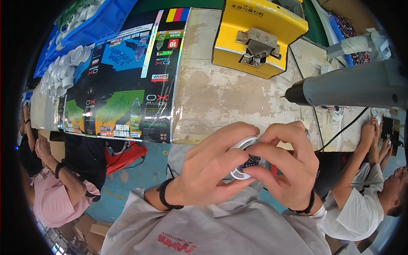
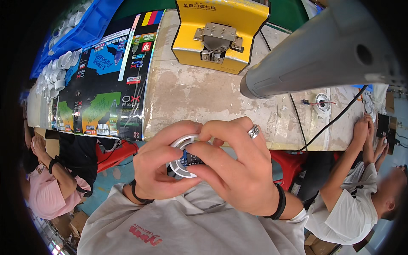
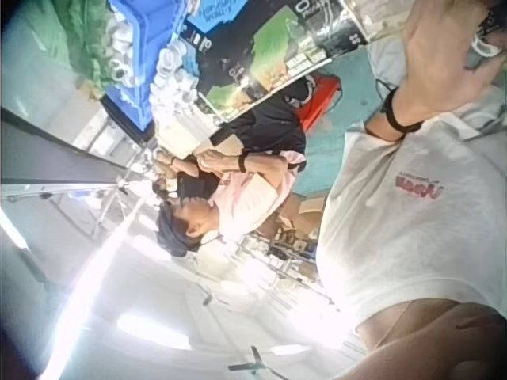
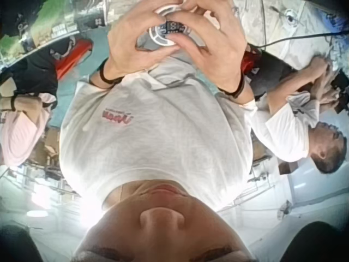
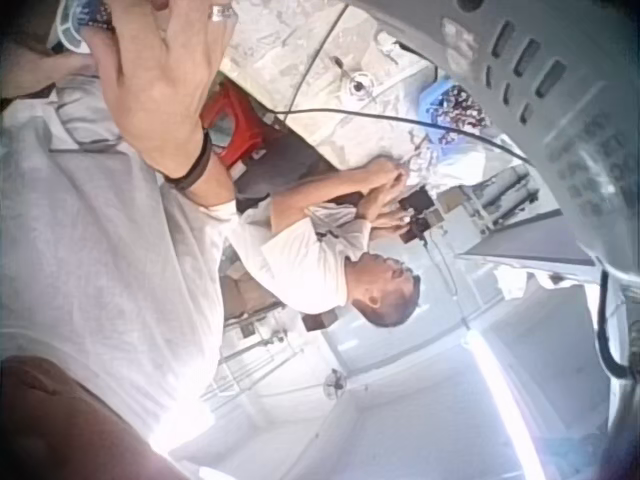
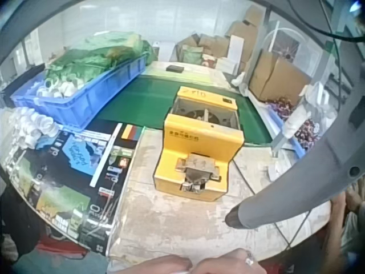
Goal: Assembling an electronic component by inserting a circuit board into a housing and using an electric screwdriver on a factory line.
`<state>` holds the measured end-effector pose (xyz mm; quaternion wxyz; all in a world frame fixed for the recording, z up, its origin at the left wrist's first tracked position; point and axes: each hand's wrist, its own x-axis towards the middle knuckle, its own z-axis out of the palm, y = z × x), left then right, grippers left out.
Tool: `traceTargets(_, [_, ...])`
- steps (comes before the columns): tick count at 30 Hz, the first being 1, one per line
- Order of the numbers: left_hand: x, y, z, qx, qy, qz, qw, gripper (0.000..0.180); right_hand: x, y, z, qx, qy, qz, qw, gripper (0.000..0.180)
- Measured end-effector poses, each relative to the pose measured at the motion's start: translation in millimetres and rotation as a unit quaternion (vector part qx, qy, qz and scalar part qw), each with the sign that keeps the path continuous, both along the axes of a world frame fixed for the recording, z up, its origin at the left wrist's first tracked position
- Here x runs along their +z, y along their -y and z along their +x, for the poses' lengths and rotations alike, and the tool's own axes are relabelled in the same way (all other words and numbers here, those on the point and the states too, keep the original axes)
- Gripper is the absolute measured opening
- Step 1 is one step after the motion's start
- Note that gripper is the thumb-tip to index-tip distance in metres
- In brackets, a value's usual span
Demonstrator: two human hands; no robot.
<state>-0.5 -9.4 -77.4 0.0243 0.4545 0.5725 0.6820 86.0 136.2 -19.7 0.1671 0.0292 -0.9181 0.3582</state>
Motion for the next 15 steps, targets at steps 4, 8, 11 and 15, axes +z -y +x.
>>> traceTargets(4, [4.0, 3.4, -8.4, -0.017, -0.056, -0.038, 0.998, 0.045, -3.7, -0.8, -3.2, 0.004, -0.003, -0.030, 1.000, 0.036])
traceTargets(8, [10.5, 9.4, -11.7, -0.039, -0.082, -0.101, 0.991, 0.036, -5.1, 0.7, -0.8, 0.001, 0.020, -0.062, 0.998, 0.037])
traceTargets(11, [3.8, 7.6, -9.6, -0.020, -0.094, -0.054, 0.994, 0.031, -4.2, 2.2, 0.1, 0.003, 0.029, -0.075, 0.997, 0.036])
traceTargets(15, [1.7, 7.0, -10.2, -0.020, -0.112, -0.040, 0.993, 0.031, -5.9, 3.4, 1.7, -0.001, 0.025, -0.082, 0.996, 0.036])
